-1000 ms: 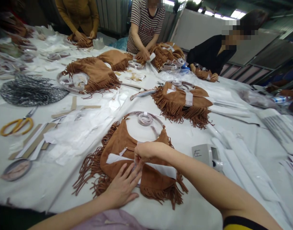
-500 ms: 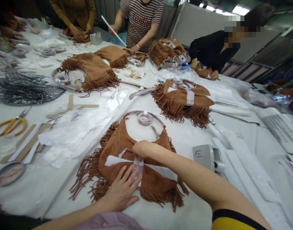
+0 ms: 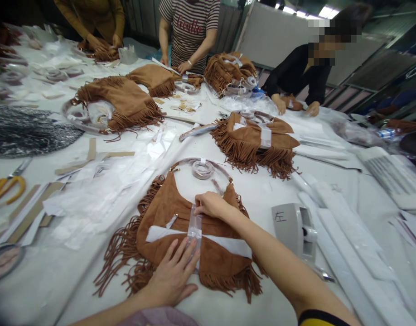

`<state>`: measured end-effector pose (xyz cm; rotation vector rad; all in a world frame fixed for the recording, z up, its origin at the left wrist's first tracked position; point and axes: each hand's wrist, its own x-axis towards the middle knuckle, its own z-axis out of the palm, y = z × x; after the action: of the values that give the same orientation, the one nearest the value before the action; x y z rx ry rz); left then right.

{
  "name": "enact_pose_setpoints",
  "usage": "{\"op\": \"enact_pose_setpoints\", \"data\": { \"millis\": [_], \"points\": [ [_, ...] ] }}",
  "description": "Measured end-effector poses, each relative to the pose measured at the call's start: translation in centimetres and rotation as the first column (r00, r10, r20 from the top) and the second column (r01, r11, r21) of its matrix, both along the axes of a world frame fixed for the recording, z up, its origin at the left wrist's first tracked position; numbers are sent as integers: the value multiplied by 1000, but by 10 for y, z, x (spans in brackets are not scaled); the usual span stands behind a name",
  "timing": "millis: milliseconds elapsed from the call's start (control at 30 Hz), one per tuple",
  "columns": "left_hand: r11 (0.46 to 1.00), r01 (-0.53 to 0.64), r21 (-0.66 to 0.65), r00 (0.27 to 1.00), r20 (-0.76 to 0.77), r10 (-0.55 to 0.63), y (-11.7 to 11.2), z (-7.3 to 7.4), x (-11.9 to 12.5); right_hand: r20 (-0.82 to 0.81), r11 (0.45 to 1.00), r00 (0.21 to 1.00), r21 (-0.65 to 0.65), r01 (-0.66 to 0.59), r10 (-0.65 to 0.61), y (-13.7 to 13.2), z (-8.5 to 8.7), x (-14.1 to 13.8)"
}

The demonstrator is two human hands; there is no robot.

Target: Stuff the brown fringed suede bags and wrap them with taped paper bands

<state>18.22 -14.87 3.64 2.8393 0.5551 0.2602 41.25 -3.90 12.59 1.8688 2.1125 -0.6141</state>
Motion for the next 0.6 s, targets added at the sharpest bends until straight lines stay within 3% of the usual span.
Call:
{"op": "enact_pose_setpoints", "data": {
  "millis": [67,133,200,300,433,600],
  "points": [
    [1000,1,12,1000,10,-1,-1,0,0,-26,988,997,135,78,-75,-19,6,-3],
    [1000,0,26,1000,16,0,-1,2,2,-87,962,994,260,85,-64,-45,4,-13],
    [999,1,41,1000,20,-2,0,4,3,-96,949,995,314,36,-5,-71,-8,-27],
    [997,16,71,1000,25,-18,0,7,1,-42,956,999,294,3,9,-99,-36,-40],
    [987,8,160,999,42,-15,1,1,-21,-23,948,1000,318,11,-4,-107,-58,-40],
    [967,-88,240,996,56,76,5,-11,-46,-53,925,999,380,26,-6,-99,-51,-37]
  ]
}}
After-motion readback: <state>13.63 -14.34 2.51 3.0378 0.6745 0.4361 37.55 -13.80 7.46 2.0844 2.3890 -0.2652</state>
